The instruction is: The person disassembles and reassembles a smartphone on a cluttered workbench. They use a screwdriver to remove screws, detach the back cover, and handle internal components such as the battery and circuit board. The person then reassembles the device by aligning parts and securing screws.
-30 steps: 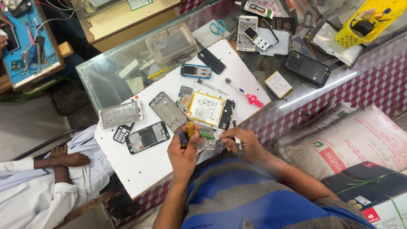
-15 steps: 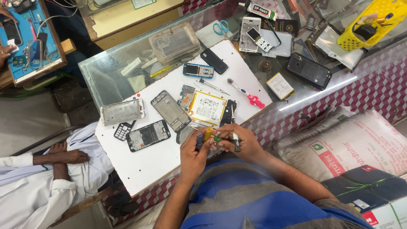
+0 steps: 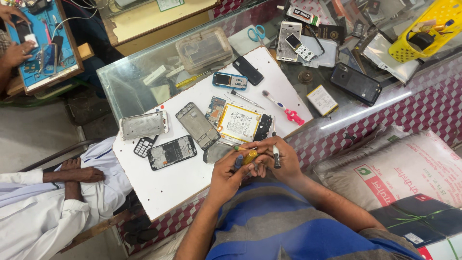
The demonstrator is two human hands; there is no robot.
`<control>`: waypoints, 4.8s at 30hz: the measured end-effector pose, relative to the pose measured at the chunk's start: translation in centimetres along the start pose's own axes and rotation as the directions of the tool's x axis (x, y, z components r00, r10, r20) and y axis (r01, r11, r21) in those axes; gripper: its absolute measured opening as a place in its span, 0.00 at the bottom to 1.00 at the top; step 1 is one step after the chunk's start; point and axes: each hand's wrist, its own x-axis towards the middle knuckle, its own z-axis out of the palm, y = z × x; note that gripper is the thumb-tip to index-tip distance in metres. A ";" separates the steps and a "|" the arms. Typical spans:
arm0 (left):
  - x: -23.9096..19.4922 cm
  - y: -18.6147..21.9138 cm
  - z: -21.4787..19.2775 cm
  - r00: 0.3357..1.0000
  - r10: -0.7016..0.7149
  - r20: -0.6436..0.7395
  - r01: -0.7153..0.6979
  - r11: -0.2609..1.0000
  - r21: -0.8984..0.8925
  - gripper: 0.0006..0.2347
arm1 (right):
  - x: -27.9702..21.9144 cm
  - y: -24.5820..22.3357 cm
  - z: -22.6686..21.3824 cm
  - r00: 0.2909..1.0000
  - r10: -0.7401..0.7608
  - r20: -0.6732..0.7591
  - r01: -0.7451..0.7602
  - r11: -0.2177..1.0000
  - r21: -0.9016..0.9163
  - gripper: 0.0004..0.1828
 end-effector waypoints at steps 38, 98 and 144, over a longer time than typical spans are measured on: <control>-0.7 0.1 0.1 0.973 -0.170 -0.159 0.128 0.961 -0.246 0.14 | -0.3 0.9 -1.0 0.986 -0.160 0.039 0.164 0.947 -0.275 0.16; 21.7 -7.3 -13.7 0.845 -0.155 -0.511 0.399 0.820 0.411 0.04 | 3.7 7.4 -6.5 0.884 -0.418 -0.210 0.284 0.837 -0.468 0.09; -1.7 -4.9 2.2 0.964 0.109 -0.241 -0.183 0.933 -0.309 0.12 | 1.8 0.5 0.8 0.983 0.064 0.175 0.021 0.896 -0.444 0.19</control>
